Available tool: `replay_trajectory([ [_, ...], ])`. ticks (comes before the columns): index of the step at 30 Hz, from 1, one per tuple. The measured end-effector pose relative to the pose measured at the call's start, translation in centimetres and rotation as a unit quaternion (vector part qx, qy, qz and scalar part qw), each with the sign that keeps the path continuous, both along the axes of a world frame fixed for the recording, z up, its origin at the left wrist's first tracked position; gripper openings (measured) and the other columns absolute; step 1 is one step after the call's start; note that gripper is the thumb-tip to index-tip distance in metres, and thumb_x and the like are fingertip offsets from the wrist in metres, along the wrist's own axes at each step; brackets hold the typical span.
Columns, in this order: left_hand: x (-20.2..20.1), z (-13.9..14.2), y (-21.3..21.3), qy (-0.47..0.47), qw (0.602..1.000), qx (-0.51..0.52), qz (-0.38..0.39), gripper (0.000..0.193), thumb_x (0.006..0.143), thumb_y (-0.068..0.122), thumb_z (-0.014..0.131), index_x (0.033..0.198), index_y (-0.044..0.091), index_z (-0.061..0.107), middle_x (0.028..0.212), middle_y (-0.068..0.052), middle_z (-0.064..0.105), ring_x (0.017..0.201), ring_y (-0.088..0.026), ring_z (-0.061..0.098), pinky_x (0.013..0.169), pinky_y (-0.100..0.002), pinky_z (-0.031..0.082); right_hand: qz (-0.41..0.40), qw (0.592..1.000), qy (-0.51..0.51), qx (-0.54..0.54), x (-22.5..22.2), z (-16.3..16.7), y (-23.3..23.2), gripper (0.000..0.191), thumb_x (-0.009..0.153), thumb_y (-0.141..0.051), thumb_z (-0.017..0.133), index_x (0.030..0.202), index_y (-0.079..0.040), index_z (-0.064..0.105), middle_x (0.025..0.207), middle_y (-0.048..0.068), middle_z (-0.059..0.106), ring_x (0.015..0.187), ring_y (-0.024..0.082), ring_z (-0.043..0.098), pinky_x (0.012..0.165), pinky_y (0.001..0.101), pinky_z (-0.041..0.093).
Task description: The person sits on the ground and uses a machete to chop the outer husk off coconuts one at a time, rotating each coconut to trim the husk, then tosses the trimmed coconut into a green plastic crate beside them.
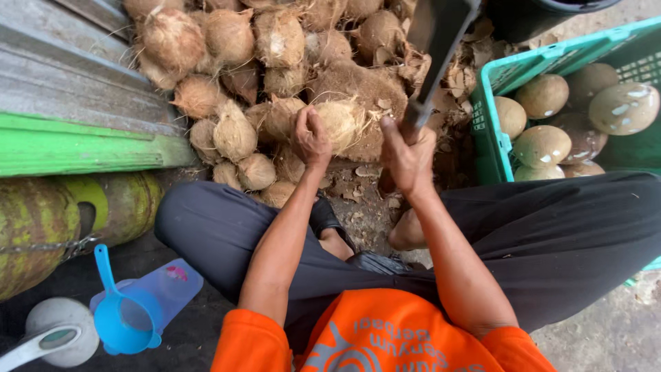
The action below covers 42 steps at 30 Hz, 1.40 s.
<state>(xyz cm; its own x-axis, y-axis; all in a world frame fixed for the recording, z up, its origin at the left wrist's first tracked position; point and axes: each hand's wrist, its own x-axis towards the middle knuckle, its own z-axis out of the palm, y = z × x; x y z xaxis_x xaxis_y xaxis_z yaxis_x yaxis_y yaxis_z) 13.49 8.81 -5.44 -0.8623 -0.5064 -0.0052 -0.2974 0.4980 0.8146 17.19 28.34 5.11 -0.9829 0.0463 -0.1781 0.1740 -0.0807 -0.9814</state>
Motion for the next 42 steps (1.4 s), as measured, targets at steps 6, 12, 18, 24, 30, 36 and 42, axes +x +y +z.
replay_trajectory([
  [6, -0.4, -1.6, -1.1, 0.056, 0.993, -0.050, -0.087, 0.045, 0.109, 0.050, 0.041, 0.121, 0.016, 0.069, 0.118, -0.008, 0.069, 0.110, -0.024, 0.063, 0.097, -0.043, 0.051, 0.139, 0.931, -0.272, 0.200, 3.9, -5.9, -1.0, 0.036, 0.095, -0.021, 0.070, 0.066, -0.003, 0.056, 0.055, 0.008, 0.049, 0.048, 0.020, 0.042, 0.047, 0.0410, 0.036],
  [12, -2.2, -0.9, -0.7, -0.101, 0.963, 0.215, 0.126, 0.064, 0.092, 0.065, 0.061, 0.120, 0.008, 0.061, 0.113, -0.016, 0.059, 0.097, -0.030, 0.057, 0.081, -0.054, 0.048, 0.158, 0.928, -0.166, 0.295, 4.6, -8.0, -0.9, 0.033, 0.094, -0.026, 0.069, 0.073, -0.001, 0.065, 0.062, 0.009, 0.062, 0.053, 0.018, 0.054, 0.052, 0.0411, 0.047],
  [18, -3.5, 2.9, 0.8, -0.184, 0.952, 0.215, 0.116, 0.059, 0.091, 0.072, 0.045, 0.107, 0.019, 0.068, 0.095, -0.004, 0.064, 0.081, -0.019, 0.060, 0.073, -0.042, 0.049, 0.136, 0.933, -0.138, 0.302, 4.8, -6.1, -1.1, 0.025, 0.100, -0.030, 0.058, 0.093, -0.007, 0.065, 0.065, 0.010, 0.063, 0.050, 0.019, 0.056, 0.048, 0.0403, 0.049],
  [24, -3.7, 1.2, 2.3, -0.081, 0.985, 0.117, 0.100, 0.045, 0.098, 0.056, 0.051, 0.094, 0.016, 0.071, 0.103, -0.004, 0.066, 0.090, -0.021, 0.061, 0.081, -0.042, 0.046, 0.139, 0.935, -0.224, 0.239, 2.7, -0.5, 0.3, 0.023, 0.096, -0.019, 0.067, 0.077, -0.007, 0.062, 0.064, 0.007, 0.062, 0.047, 0.014, 0.051, 0.041, 0.0314, 0.045],
  [30, -3.9, -0.9, 2.4, -0.085, 0.996, -0.004, 0.016, 0.036, 0.096, 0.051, 0.050, 0.094, 0.021, 0.070, 0.103, -0.002, 0.064, 0.087, -0.022, 0.057, 0.075, -0.040, 0.044, -0.026, 0.999, -0.009, 0.027, 1.6, 3.9, 1.6, 0.036, 0.107, -0.013, 0.068, 0.073, -0.009, 0.056, 0.060, 0.001, 0.052, 0.050, 0.008, 0.043, 0.046, 0.0270, 0.035],
  [36, -3.8, -0.8, 3.5, -0.035, 0.998, -0.049, -0.003, 0.034, 0.100, 0.047, 0.049, 0.093, 0.020, 0.068, 0.099, -0.003, 0.059, 0.080, -0.019, 0.053, 0.075, -0.037, 0.042, 0.132, 0.914, -0.275, 0.266, 2.5, 0.8, -0.8, 0.029, 0.095, -0.018, 0.068, 0.067, -0.015, 0.060, 0.053, 0.000, 0.057, 0.042, 0.010, 0.049, 0.039, 0.0290, 0.039],
  [42, -4.1, -1.2, 3.4, 0.041, 0.996, -0.074, 0.008, 0.028, 0.102, 0.041, 0.051, 0.092, 0.020, 0.066, 0.091, -0.002, 0.059, 0.082, -0.019, 0.052, 0.079, -0.037, 0.043, -0.021, 0.998, -0.048, -0.016, 1.6, 2.4, 2.8, 0.034, 0.102, -0.016, 0.067, 0.071, -0.012, 0.055, 0.058, -0.001, 0.054, 0.045, 0.009, 0.050, 0.042, 0.0295, 0.043],
])
